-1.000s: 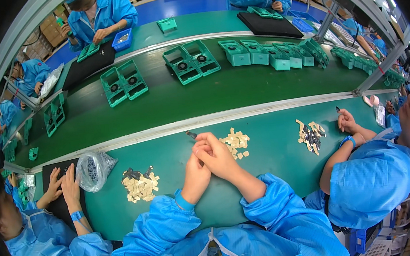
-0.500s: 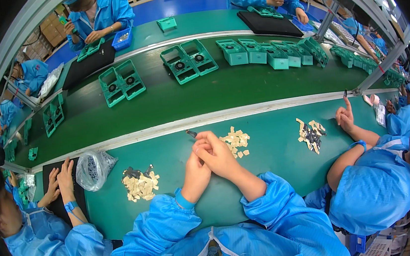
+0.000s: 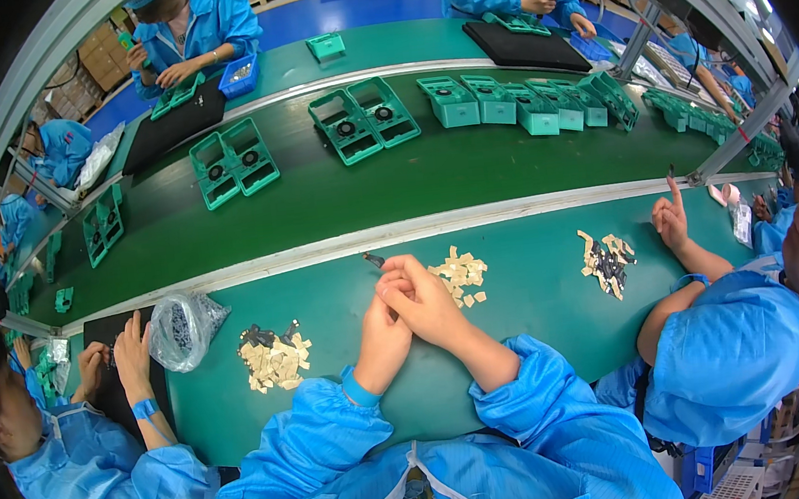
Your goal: The person assembles electronic components by hand, inserting electronic chips and mounting clips into green plastic housings to create finished assemblies.
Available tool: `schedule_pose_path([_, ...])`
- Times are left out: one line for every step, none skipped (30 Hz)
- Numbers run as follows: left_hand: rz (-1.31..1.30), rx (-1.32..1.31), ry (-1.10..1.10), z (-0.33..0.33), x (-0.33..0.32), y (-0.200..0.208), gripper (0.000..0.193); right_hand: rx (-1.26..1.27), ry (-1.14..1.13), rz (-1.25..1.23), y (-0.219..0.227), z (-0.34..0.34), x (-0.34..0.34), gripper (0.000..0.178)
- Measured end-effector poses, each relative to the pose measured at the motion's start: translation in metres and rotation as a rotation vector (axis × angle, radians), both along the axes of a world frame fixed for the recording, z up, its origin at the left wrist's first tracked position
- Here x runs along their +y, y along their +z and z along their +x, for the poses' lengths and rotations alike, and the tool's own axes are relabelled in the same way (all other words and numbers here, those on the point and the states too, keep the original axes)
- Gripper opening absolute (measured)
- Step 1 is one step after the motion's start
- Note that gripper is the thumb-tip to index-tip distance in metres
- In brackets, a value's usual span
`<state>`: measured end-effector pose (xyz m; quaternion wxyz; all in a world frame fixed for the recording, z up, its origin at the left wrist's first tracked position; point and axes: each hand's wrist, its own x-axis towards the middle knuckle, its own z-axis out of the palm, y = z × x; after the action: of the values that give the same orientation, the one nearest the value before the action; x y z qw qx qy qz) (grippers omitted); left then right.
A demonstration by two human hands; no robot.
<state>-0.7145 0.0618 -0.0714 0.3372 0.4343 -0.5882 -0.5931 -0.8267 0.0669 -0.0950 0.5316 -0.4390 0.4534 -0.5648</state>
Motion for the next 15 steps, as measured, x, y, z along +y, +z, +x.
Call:
schedule_pose_path([0.0, 0.0, 0.0, -0.0007, 0.0002, -0.0002, 0.02, 0.0, 0.0, 0.0, -0.0014, -0.0008, 0.0005, 0.035])
schedule_pose_path([0.001, -0.001, 0.0, -0.0012, 0.0002, -0.0004, 0.02, -0.003, 0.0, 0.005, -0.0011, -0.0012, 0.0007, 0.035])
schedule_pose_path([0.002, -0.001, 0.0, -0.0017, 0.0003, -0.0007, 0.02, -0.006, -0.001, 0.01, -0.0008, -0.0018, 0.001, 0.036])
schedule_pose_path([0.003, -0.001, 0.0, -0.0022, 0.0004, -0.0024, 0.02, -0.006, -0.001, 0.01, -0.0003, -0.0024, 0.0014, 0.036])
schedule_pose_path([-0.003, 0.008, 0.004, -0.003, 0.0003, -0.0041, 0.019, -0.004, 0.0, 0.01, 0.0001, -0.003, 0.0017, 0.036])
schedule_pose_path([-0.008, 0.018, 0.008, -0.0035, 0.0004, -0.0057, 0.019, -0.002, 0.001, 0.01, 0.0001, -0.0036, 0.0018, 0.036])
schedule_pose_path([-0.008, 0.018, 0.008, -0.0035, 0.0007, -0.0071, 0.019, -0.002, 0.002, 0.01, -0.0006, -0.004, 0.0018, 0.036])
schedule_pose_path([-0.006, 0.016, 0.004, -0.0042, 0.0007, -0.0067, 0.019, -0.002, 0.0, 0.008, -0.0014, -0.0045, 0.0018, 0.036])
schedule_pose_path([-0.004, 0.014, 0.001, -0.0048, 0.0008, -0.0065, 0.019, -0.003, -0.001, 0.006, -0.0021, -0.0051, 0.0018, 0.037])
schedule_pose_path([-0.003, 0.014, 0.0, -0.0056, 0.0011, -0.0066, 0.019, -0.003, -0.002, 0.007, -0.0024, -0.0057, 0.002, 0.037])
schedule_pose_path([-0.005, 0.011, 0.002, -0.0066, 0.0016, -0.0062, 0.019, 0.003, -0.005, 0.001, -0.002, -0.0066, 0.0024, 0.037])
schedule_pose_path([-0.007, 0.008, 0.003, -0.0075, 0.0022, -0.0058, 0.019, 0.009, -0.008, -0.005, -0.0016, -0.0076, 0.0027, 0.037])
schedule_pose_path([-0.006, 0.007, 0.004, -0.0085, 0.0027, -0.0053, 0.019, 0.009, -0.007, -0.004, -0.0013, -0.0086, 0.0031, 0.037])
schedule_pose_path([-0.005, 0.004, 0.001, -0.0092, 0.0029, -0.0045, 0.019, 0.007, -0.007, -0.001, -0.0012, -0.0094, 0.0034, 0.036])
schedule_pose_path([-0.003, 0.001, -0.002, -0.0099, 0.0031, -0.0038, 0.019, 0.004, -0.007, 0.003, -0.0011, -0.0101, 0.0036, 0.036])
